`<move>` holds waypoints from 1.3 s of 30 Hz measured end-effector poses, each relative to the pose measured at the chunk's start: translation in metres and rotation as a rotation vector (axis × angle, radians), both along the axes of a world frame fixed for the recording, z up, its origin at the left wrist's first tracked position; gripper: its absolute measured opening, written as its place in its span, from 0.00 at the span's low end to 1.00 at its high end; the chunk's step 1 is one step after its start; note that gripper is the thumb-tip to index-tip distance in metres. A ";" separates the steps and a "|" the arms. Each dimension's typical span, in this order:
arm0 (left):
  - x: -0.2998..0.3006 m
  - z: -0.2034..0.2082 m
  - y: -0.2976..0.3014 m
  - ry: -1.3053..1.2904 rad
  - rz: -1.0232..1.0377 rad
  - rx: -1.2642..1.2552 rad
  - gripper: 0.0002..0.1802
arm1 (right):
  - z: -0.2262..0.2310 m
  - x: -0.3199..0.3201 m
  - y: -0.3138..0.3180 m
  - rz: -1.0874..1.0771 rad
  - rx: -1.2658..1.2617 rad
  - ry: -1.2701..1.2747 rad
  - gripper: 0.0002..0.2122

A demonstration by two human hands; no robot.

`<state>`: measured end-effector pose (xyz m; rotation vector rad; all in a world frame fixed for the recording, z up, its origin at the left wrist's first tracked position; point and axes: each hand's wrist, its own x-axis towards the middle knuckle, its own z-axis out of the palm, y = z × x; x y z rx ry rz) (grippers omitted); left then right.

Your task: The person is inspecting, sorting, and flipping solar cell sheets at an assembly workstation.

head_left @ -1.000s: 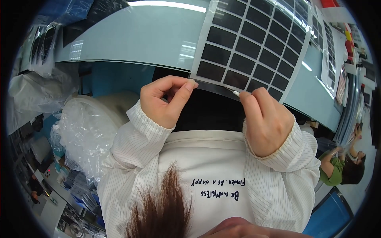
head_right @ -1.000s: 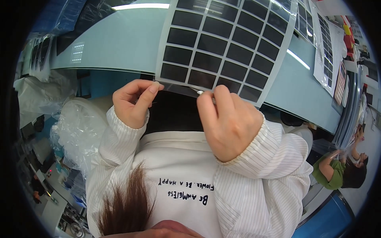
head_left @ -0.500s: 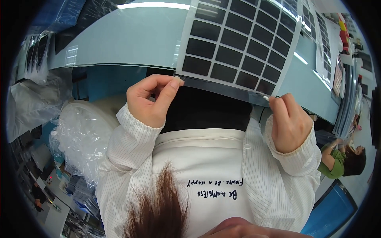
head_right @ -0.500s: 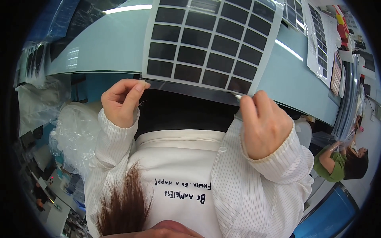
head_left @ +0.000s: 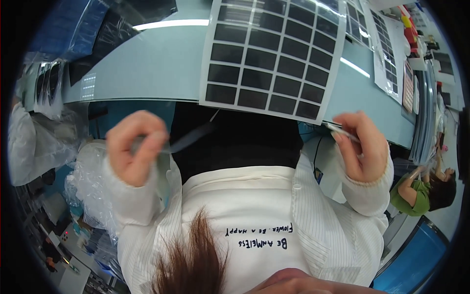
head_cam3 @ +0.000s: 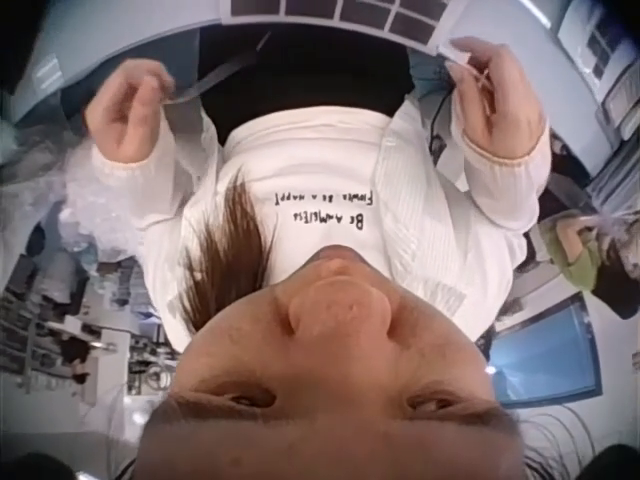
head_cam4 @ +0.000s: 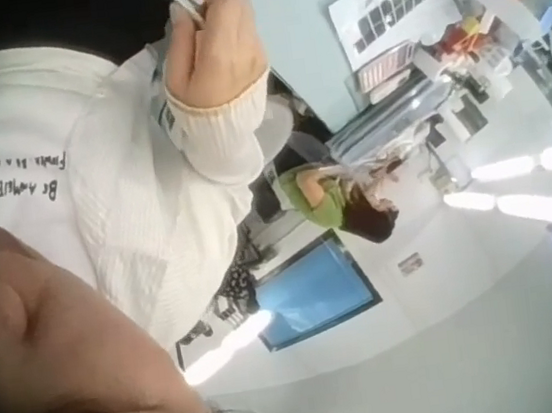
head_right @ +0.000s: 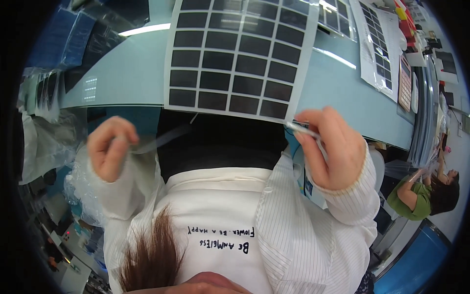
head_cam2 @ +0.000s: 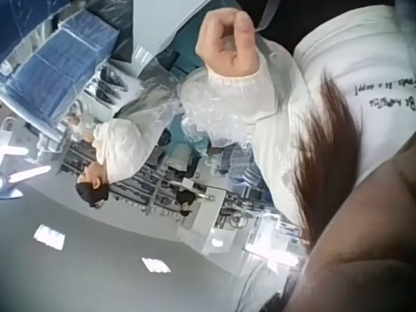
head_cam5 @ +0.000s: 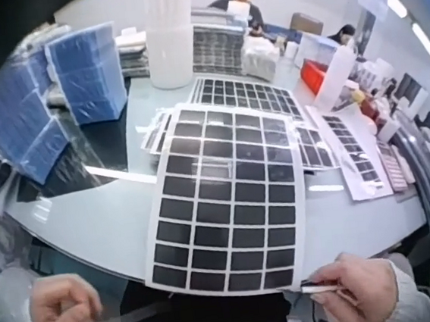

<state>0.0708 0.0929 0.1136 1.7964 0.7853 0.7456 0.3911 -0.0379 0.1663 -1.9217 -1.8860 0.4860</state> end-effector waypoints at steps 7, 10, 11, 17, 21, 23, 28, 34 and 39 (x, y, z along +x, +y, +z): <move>-0.237 0.044 -0.005 0.866 0.806 0.345 0.16 | -0.043 0.036 0.022 -0.146 0.222 0.146 0.06; -0.337 0.037 -0.031 1.411 1.210 0.389 0.18 | -0.050 0.049 0.032 -0.421 0.169 0.647 0.07; -0.342 0.036 -0.041 1.550 1.379 0.345 0.19 | -0.054 0.053 0.041 -0.478 0.217 0.710 0.09; -0.401 -0.011 -0.073 1.734 1.355 0.105 0.19 | -0.055 0.059 0.067 -0.580 0.044 0.807 0.12; -0.365 -0.015 -0.070 1.854 1.257 -0.017 0.23 | -0.053 0.059 0.080 -0.532 -0.150 0.738 0.12; -0.329 -0.006 -0.041 1.369 1.130 0.522 0.21 | -0.053 0.063 0.082 -0.537 -0.201 0.781 0.10; -0.050 -0.013 -0.010 0.318 0.170 0.083 0.18 | -0.052 0.047 0.072 -0.506 0.001 1.102 0.06; 0.071 -0.057 -0.066 -0.370 -0.414 -0.845 0.31 | -0.047 -0.013 0.014 -0.676 0.291 1.351 0.04; 0.065 -0.032 -0.055 -0.320 -0.190 -1.044 0.12 | -0.065 -0.047 -0.047 -0.745 0.326 1.260 0.08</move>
